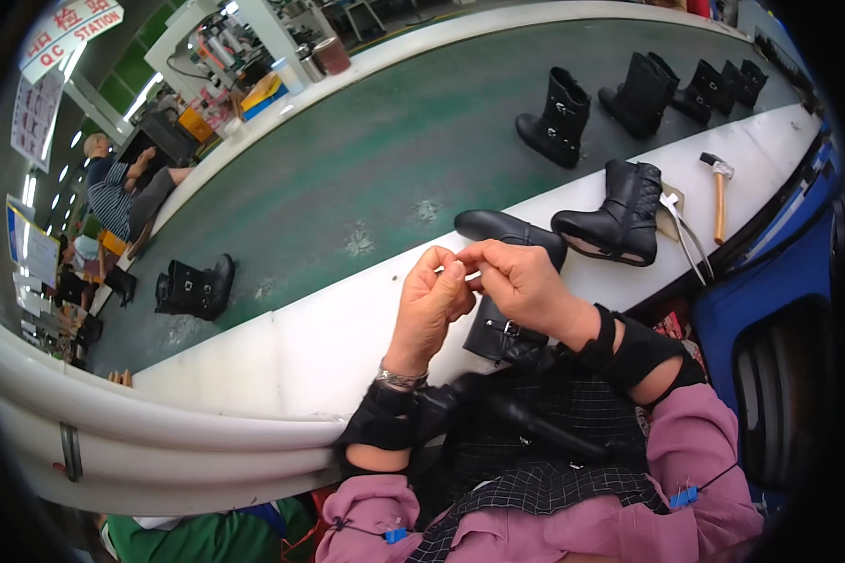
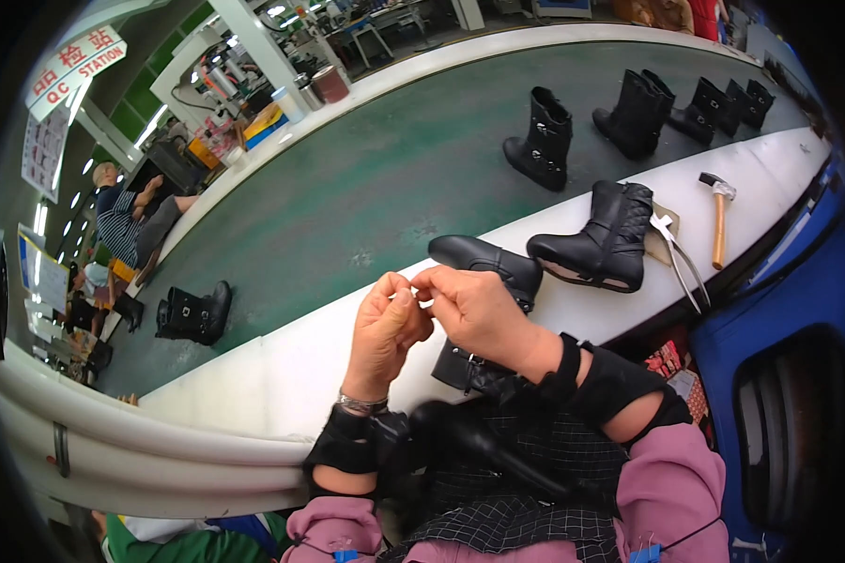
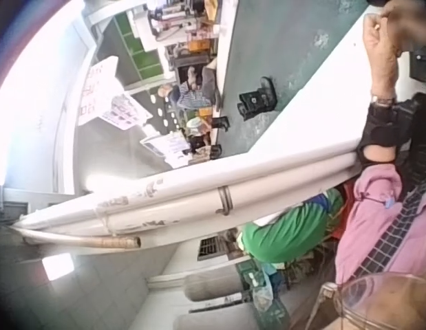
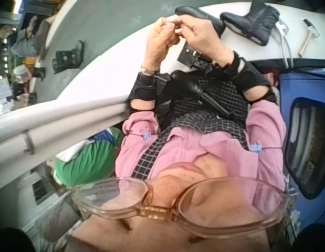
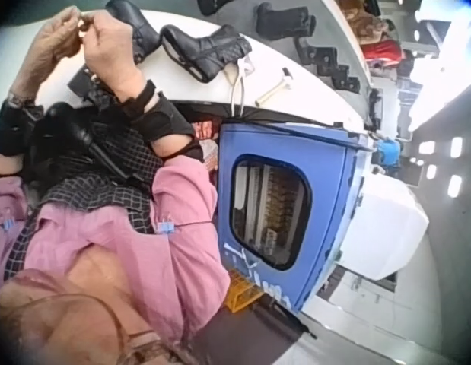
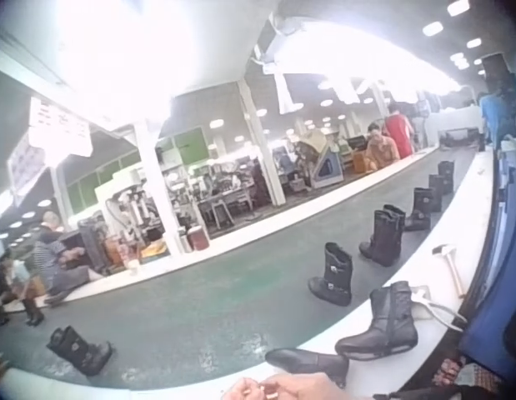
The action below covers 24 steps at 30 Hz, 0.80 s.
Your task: Performing quality control inspections and adjustments on black boots at a factory conveyor belt.
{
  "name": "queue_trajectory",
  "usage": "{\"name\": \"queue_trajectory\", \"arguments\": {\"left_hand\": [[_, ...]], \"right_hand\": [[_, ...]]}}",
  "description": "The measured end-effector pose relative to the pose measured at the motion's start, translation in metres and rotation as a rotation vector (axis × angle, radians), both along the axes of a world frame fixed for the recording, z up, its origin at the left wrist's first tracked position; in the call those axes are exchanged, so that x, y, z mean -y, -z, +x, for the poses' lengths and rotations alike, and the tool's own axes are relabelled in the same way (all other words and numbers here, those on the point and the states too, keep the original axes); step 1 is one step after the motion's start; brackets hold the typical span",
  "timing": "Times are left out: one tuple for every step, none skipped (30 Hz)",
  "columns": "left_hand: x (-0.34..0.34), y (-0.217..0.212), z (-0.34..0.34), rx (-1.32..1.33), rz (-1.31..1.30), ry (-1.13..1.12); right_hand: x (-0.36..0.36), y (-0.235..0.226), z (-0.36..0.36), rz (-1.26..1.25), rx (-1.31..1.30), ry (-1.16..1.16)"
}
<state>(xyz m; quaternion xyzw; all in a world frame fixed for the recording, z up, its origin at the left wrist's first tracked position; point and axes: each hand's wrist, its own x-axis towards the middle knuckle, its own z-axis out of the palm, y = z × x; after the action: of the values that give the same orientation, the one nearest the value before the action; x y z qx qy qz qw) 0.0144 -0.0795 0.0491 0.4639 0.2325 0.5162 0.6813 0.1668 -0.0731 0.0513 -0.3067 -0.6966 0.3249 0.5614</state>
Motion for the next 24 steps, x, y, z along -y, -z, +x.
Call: {"name": "queue_trajectory", "arguments": {"left_hand": [[0.002,0.003,-0.001,-0.052,0.046,0.005],[-0.006,0.004,0.008,-0.12,0.091,-0.12],[-0.001,0.008,0.011,-0.199,0.12,-0.251],[-0.004,0.024,0.008,-0.271,0.218,-0.456],[-0.001,0.03,0.016,-0.29,0.142,-0.512],[-0.003,0.056,0.016,-0.324,0.121,-0.541],[-0.006,0.062,0.019,-0.356,0.089,-0.594],[-0.027,0.065,0.018,-0.338,0.105,-0.61],[-0.014,0.06,0.01,-0.362,0.062,-0.505],[0.015,0.052,0.003,-0.387,-0.006,-0.371],[0.029,0.041,-0.005,-0.432,0.038,-0.374],[0.036,0.043,-0.015,-0.495,0.023,-0.36],[0.047,0.045,-0.026,-0.559,0.012,-0.338],[0.052,0.043,-0.03,-0.636,0.0,-0.278],[0.061,0.04,-0.034,-0.777,0.024,-0.177],[0.071,0.038,-0.035,-0.826,0.073,-0.139],[0.081,0.037,-0.034,-0.872,0.126,-0.1],[0.092,0.037,-0.034,-0.904,0.102,-0.007],[0.102,0.037,-0.032,-0.932,0.081,0.088],[0.109,0.042,-0.028,-0.897,0.123,0.099],[0.115,0.037,-0.025,-0.936,0.043,0.185],[0.118,0.04,-0.022,-0.925,0.208,0.199],[0.121,0.047,-0.019,-0.907,0.374,0.213],[0.127,0.058,-0.02,-0.91,0.397,0.307]], "right_hand": [[0.008,0.001,-0.005,-0.142,0.013,0.055],[0.008,-0.004,-0.012,-0.22,-0.007,0.129],[0.018,-0.011,-0.03,-0.313,-0.031,0.196],[0.018,0.004,-0.056,-0.13,-0.103,0.34],[0.009,0.033,-0.065,-0.049,-0.157,0.404],[0.006,0.063,-0.065,-0.063,-0.127,0.386],[0.003,0.064,-0.061,-0.081,-0.088,0.345],[-0.018,0.063,-0.047,-0.057,-0.079,0.333],[-0.007,0.047,-0.037,-0.268,-0.113,0.208],[0.015,0.038,-0.03,-0.508,-0.16,0.11],[0.02,0.036,-0.034,-0.458,-0.35,0.041],[0.018,0.037,-0.036,-0.453,-0.297,-0.022],[0.016,0.036,-0.038,-0.445,-0.25,-0.08],[0.011,0.037,-0.039,-0.477,-0.252,-0.113],[0.011,0.039,-0.039,-0.487,-0.251,-0.113],[0.011,0.039,-0.038,-0.506,-0.246,-0.122],[0.013,0.039,-0.037,-0.52,-0.239,-0.13],[0.016,0.035,-0.035,-0.517,-0.256,-0.123],[0.019,0.03,-0.031,-0.512,-0.251,-0.116],[0.021,0.025,-0.023,-0.479,-0.223,-0.116],[0.026,0.02,-0.018,-0.449,-0.199,-0.12],[0.032,0.015,-0.011,-0.419,-0.151,-0.128],[0.037,0.013,-0.001,-0.39,-0.11,-0.167],[0.044,0.01,0.005,-0.385,-0.061,-0.129]]}}
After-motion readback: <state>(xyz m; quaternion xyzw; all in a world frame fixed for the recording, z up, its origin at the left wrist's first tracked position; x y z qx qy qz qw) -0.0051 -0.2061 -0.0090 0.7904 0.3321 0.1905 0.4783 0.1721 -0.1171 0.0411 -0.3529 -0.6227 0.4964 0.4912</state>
